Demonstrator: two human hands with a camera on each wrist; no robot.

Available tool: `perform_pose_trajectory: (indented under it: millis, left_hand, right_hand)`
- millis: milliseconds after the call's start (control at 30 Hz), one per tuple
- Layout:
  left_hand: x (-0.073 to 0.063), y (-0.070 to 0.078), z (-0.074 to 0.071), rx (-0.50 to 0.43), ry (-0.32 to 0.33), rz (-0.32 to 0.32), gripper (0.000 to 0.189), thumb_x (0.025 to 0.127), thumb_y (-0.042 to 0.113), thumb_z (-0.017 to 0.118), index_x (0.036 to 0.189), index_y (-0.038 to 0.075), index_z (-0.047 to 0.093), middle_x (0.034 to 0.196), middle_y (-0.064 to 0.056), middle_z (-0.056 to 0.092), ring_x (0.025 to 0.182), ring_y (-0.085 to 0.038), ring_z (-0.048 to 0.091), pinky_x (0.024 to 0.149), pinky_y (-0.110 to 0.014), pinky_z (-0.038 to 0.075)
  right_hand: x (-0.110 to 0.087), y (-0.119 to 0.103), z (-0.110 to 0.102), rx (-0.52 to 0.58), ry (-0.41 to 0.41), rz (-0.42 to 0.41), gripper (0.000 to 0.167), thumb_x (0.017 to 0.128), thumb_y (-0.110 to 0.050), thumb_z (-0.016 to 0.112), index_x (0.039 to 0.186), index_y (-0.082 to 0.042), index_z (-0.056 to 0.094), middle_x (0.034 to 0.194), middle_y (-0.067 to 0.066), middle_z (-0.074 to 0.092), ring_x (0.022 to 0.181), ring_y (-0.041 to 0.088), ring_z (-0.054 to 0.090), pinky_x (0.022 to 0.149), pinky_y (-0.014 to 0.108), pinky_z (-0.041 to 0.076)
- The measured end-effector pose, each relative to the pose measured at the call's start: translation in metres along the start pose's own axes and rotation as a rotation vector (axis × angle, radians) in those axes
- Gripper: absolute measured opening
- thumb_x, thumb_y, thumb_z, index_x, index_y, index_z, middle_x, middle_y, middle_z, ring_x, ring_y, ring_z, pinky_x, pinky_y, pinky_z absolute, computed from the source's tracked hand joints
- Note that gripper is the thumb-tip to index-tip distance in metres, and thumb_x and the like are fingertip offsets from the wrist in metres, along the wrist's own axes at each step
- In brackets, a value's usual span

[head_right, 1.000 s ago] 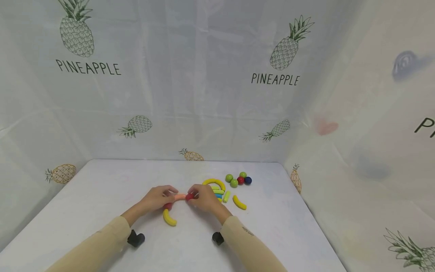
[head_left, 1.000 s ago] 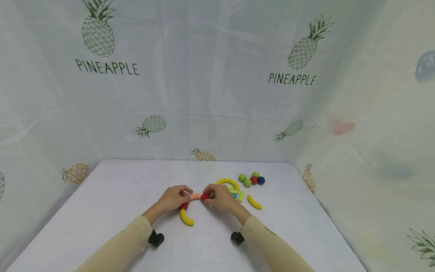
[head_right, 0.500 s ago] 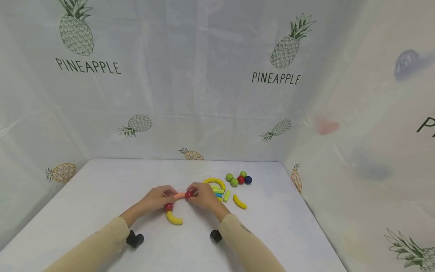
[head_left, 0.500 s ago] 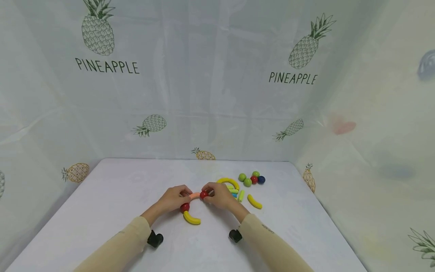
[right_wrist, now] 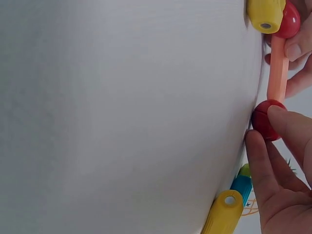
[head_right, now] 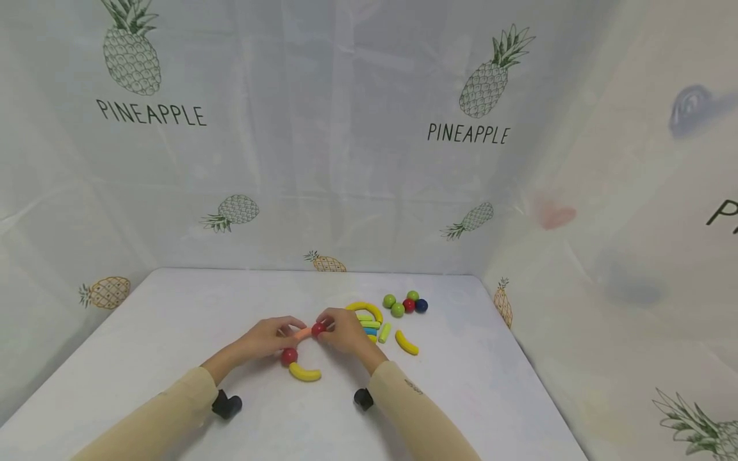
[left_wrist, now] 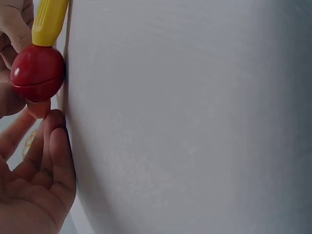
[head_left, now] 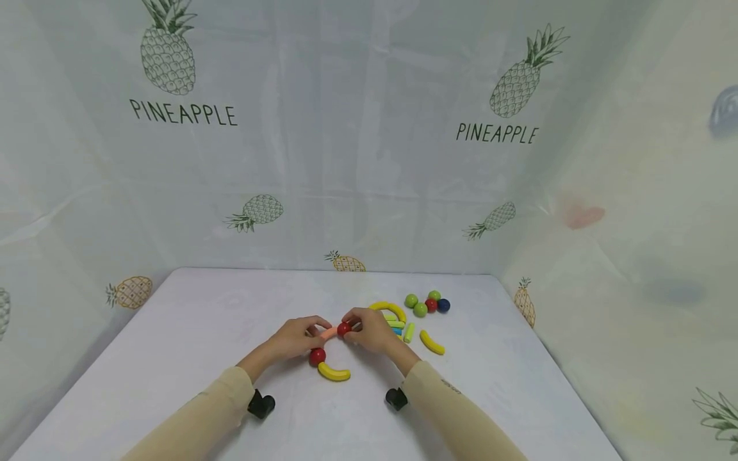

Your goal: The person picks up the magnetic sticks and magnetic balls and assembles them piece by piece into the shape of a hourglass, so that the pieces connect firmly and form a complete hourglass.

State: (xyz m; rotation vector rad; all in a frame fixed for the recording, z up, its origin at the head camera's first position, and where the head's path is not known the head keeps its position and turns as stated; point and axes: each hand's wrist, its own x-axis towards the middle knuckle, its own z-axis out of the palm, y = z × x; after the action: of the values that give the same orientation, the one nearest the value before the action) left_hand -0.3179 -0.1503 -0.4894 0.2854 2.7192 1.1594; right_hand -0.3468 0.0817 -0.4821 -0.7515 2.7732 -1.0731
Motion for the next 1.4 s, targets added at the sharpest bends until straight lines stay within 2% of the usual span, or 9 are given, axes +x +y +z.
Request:
perform_pose_trajectory:
  millis: [167,433,567,867,1000,1133,1267,1400]
  left_hand:
    - [-0.001,-0.001,-0.001,-0.043,-0.017,0.014,0.031,0.094,0.020,0.079,0.124,0.025,0.073,0.109,0.001,0.070,0.090,-0.018,0.062,0.075,-0.033,0.057]
    - [0.000,-0.005,-0.004,-0.038,-0.103,0.098,0.053,0.095,0.023,0.080,0.145,0.025,0.065,0.114,-0.002,0.065,0.092,-0.019,0.061,0.074,-0.033,0.055]
    - [0.000,-0.007,-0.005,-0.037,-0.121,0.124,0.051,0.097,0.023,0.077,0.146,0.024,0.064,0.115,-0.002,0.064,0.092,-0.019,0.061,0.076,-0.033,0.056]
    - [0.000,-0.009,-0.005,-0.032,-0.116,0.125,0.046,0.100,0.020,0.072,0.144,0.026,0.066,0.116,-0.002,0.065,0.092,-0.019,0.061,0.076,-0.033,0.055]
    - [0.001,-0.009,-0.005,-0.025,-0.113,0.120,0.045,0.100,0.019,0.072,0.144,0.027,0.066,0.116,-0.002,0.066,0.093,-0.019,0.060,0.076,-0.033,0.055]
    - [0.002,-0.008,-0.004,-0.013,-0.105,0.104,0.045,0.099,0.020,0.073,0.143,0.028,0.066,0.118,-0.001,0.066,0.095,-0.019,0.060,0.078,-0.034,0.056]
    - [0.002,-0.007,-0.003,-0.003,-0.099,0.089,0.045,0.099,0.020,0.073,0.143,0.029,0.066,0.120,-0.002,0.066,0.097,-0.019,0.061,0.081,-0.034,0.058]
    - [0.002,-0.006,-0.001,-0.003,-0.097,0.070,0.045,0.099,0.020,0.074,0.142,0.029,0.067,0.120,-0.002,0.066,0.097,-0.019,0.061,0.081,-0.035,0.060]
  right_hand:
    - [0.002,0.000,0.002,-0.015,0.000,-0.005,0.026,0.095,-0.011,0.081,0.119,-0.013,0.074,0.112,0.002,0.076,0.096,0.014,0.069,0.086,0.028,0.061]
    - [0.003,-0.003,0.003,0.006,-0.004,0.009,0.025,0.095,-0.011,0.082,0.118,-0.014,0.074,0.111,0.001,0.076,0.096,0.014,0.068,0.089,0.029,0.061]
    - [0.002,-0.005,0.004,0.006,-0.006,0.017,0.025,0.095,-0.011,0.081,0.118,-0.014,0.074,0.111,0.001,0.076,0.095,0.014,0.068,0.089,0.029,0.061]
    - [-0.001,-0.007,0.001,-0.011,-0.004,-0.019,0.026,0.095,-0.010,0.081,0.119,-0.013,0.074,0.113,0.003,0.075,0.095,0.015,0.069,0.086,0.028,0.061]
    - [-0.009,-0.005,-0.011,-0.017,-0.004,-0.043,0.029,0.096,-0.010,0.080,0.123,-0.011,0.074,0.120,0.007,0.075,0.096,0.018,0.070,0.085,0.029,0.062]
    - [-0.022,0.002,-0.032,-0.024,0.006,-0.060,0.031,0.096,-0.010,0.079,0.126,-0.007,0.073,0.126,0.010,0.074,0.097,0.019,0.069,0.086,0.032,0.062]
    - [-0.037,0.014,-0.056,-0.048,0.026,-0.098,0.030,0.095,-0.008,0.079,0.125,-0.004,0.073,0.125,0.012,0.074,0.098,0.022,0.071,0.085,0.034,0.063]
    - [-0.053,0.031,-0.076,-0.068,0.038,-0.134,0.031,0.093,-0.004,0.081,0.123,0.000,0.072,0.122,0.016,0.074,0.100,0.031,0.072,0.085,0.039,0.064]
